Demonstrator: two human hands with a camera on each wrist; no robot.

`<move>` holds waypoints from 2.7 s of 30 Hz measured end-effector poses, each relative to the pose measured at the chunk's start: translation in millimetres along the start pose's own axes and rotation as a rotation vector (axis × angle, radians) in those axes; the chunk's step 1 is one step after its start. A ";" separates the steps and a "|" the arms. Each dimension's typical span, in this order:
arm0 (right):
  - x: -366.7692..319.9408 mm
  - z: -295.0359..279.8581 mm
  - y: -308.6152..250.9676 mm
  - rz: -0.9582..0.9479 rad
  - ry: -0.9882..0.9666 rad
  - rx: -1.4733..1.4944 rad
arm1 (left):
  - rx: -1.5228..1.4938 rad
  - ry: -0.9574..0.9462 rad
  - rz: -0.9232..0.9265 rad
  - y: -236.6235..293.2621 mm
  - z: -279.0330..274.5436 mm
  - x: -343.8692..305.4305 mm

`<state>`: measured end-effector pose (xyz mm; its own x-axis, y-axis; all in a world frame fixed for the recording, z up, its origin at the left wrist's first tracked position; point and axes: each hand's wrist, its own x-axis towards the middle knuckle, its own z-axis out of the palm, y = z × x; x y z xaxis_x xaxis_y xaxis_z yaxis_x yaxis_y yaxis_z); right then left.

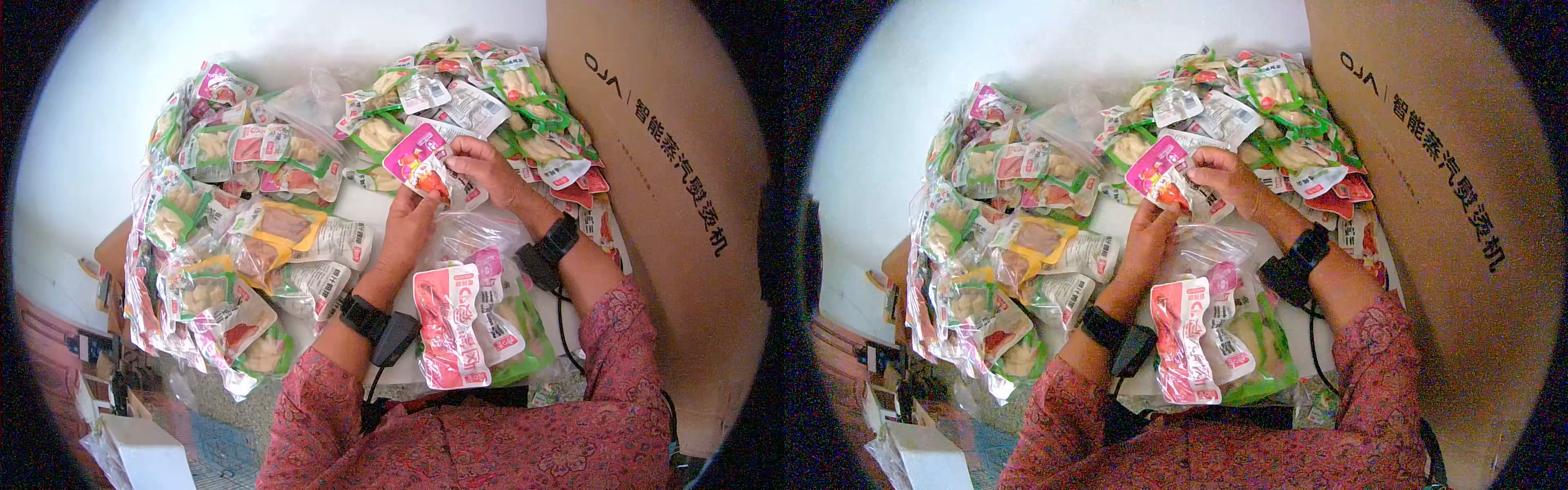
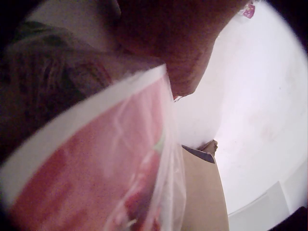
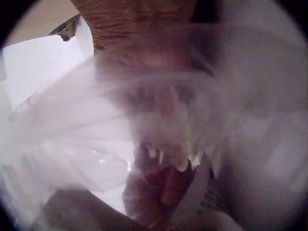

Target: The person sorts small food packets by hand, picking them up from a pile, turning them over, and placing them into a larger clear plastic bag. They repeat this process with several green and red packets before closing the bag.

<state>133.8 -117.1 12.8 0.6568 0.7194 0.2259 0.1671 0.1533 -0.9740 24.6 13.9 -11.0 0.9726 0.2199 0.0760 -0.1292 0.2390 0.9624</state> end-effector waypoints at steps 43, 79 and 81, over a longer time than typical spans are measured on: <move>6.4 2.4 3.2 -0.149 0.177 -0.180 | 0.053 -0.026 -0.140 9.6 -5.4 -1.2; 1.1 -8.4 -47.5 -0.216 0.396 -0.388 | -0.072 -0.227 -0.072 8.4 1.3 -3.1; 1.5 -10.0 -52.5 -0.261 0.417 -0.400 | 0.125 -0.213 -0.074 12.0 -6.3 -3.9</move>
<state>133.4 -130.9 64.5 0.7752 0.3557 0.5221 0.5693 -0.0350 -0.8214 18.0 21.8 -1.4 0.9990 -0.0008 0.0445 -0.0441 0.1252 0.9912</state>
